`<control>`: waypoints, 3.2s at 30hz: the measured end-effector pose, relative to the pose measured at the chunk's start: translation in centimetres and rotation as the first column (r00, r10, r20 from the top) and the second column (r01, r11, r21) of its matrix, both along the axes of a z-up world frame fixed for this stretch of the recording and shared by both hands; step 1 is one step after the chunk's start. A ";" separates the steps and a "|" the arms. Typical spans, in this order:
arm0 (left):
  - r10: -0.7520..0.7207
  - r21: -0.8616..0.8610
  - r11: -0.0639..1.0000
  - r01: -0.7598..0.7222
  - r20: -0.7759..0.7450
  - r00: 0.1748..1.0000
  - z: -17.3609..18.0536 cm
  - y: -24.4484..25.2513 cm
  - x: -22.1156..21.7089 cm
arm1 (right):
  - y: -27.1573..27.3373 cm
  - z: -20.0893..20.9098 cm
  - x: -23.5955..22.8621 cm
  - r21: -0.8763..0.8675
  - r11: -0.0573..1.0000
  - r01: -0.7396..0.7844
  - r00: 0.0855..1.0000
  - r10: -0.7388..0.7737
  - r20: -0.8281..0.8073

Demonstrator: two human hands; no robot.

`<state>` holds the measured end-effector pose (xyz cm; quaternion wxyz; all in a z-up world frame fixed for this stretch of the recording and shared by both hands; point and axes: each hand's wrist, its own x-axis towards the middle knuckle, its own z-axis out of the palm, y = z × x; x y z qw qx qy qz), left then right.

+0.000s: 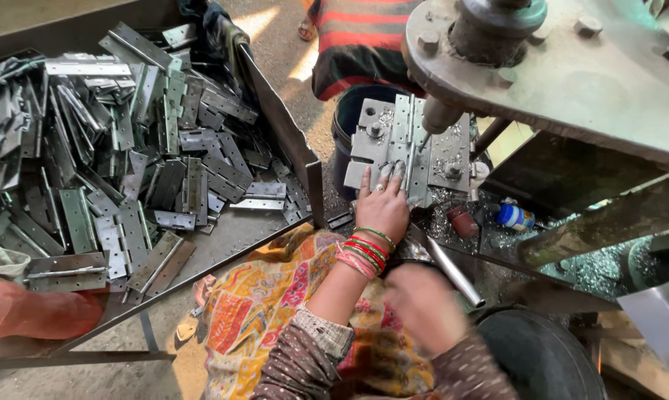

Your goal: The person operates a manual punching machine to process metal hinge plates. They pick each plate from a nearby bin, place it under the punch, pull the lever to stamp it, and then remove the finished piece. The person occasionally uses a small orange abrasive block to clean the machine surface.

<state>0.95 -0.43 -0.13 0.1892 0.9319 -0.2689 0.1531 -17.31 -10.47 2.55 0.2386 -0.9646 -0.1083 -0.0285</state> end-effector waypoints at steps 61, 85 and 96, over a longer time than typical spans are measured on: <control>0.152 -0.010 0.988 -0.152 0.121 0.981 0.2 -3.1 1.3 | -7.9 -7.8 2.9 -0.475 0.795 0.377 0.776 -0.551 -0.307; 0.107 0.010 0.994 -0.107 0.029 0.994 0.5 -3.9 4.5 | -7.4 -10.1 2.2 -0.424 0.802 0.422 0.710 -0.583 -0.396; 0.086 -0.004 0.996 -0.086 0.033 0.996 0.9 -3.6 4.3 | -8.0 -10.2 3.0 -0.443 0.810 0.385 0.678 -0.574 -0.460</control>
